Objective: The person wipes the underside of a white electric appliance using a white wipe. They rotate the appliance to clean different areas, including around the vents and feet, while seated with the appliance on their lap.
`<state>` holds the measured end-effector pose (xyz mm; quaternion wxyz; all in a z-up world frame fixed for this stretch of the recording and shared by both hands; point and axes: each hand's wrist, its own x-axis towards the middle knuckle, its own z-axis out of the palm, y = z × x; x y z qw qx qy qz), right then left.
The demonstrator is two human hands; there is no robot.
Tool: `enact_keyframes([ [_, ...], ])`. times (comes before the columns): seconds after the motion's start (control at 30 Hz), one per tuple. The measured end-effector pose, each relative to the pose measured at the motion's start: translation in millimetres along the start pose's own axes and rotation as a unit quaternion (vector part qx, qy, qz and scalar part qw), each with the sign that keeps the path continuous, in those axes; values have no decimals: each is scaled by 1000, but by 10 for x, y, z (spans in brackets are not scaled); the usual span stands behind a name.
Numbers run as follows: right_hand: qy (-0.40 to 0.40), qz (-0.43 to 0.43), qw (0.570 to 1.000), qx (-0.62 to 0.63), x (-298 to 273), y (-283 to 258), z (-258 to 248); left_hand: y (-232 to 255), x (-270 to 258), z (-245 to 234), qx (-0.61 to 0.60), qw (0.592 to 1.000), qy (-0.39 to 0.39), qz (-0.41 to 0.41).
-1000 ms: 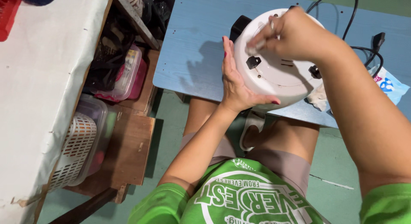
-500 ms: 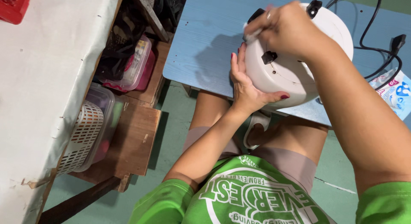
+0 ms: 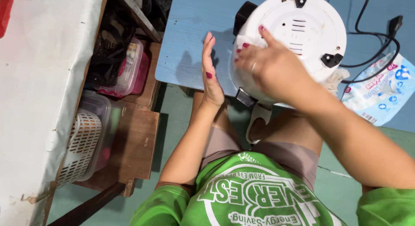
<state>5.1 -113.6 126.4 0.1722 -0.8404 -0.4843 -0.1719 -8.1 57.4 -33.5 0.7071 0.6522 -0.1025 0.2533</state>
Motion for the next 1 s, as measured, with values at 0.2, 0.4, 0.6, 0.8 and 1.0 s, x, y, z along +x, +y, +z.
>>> enact_keyframes([
  [0.2,73,43,996,-25,-702,-285,151,411,195,128,106,990,-73,50],
  [0.4,179,186,961,-99,-1325,-358,106,464,227,295,189,970,-152,37],
  [0.6,231,240,935,-122,-1480,-302,94,323,147,468,194,972,-111,71],
  [0.8,215,196,957,-23,-955,-461,232,282,107,521,192,973,-87,93],
  [1.0,201,172,964,24,-701,-460,297,301,153,477,205,969,-99,94],
])
